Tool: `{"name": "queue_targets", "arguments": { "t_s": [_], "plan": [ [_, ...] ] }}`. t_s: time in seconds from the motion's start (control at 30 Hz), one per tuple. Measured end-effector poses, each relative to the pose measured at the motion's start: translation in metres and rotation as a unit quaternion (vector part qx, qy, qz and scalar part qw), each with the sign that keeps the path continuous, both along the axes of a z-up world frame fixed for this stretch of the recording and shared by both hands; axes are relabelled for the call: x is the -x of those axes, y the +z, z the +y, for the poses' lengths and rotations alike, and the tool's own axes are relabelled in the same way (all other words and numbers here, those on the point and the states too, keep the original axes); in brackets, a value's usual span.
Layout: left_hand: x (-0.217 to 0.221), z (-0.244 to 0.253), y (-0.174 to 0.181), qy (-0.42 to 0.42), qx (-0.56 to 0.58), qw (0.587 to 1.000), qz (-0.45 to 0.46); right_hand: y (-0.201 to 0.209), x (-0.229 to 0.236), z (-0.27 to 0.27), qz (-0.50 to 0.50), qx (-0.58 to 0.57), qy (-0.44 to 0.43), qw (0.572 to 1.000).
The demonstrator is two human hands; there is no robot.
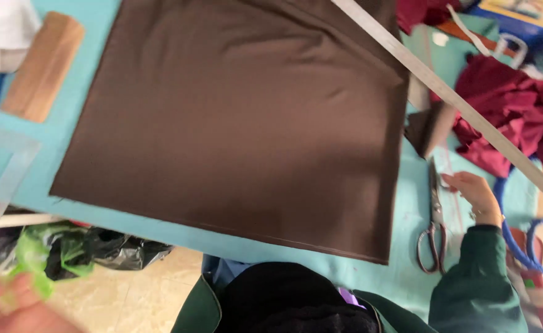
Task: The person measures and marks a large piece of brown fabric on a table using a ruler and chalk. They then use scissors to cut the fabric along the marked line.
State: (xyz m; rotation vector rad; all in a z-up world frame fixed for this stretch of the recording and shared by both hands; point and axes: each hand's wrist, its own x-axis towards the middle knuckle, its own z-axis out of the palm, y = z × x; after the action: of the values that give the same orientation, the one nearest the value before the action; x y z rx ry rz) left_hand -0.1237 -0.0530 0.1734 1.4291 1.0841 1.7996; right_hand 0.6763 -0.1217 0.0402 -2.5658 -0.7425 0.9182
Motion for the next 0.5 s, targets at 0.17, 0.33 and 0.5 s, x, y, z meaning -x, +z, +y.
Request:
{"name": "queue_targets", "arguments": {
  "t_s": [0.17,0.33,0.5],
  "plan": [
    [-0.033,0.012,0.01,-0.029,-0.064,0.997,0.005,-0.034,-0.029,-0.016,-0.041,-0.124,-0.076,0.989],
    [-0.135,0.014,-0.004,-0.072,0.183,0.98,0.0,-0.023,-0.001,-0.036,-0.075,-0.121,-0.129,0.981],
    [-0.211,0.009,-0.027,-0.318,0.337,0.886,-0.016,0.007,0.043,-0.077,-0.107,-0.142,-0.125,0.976]
  ]
}}
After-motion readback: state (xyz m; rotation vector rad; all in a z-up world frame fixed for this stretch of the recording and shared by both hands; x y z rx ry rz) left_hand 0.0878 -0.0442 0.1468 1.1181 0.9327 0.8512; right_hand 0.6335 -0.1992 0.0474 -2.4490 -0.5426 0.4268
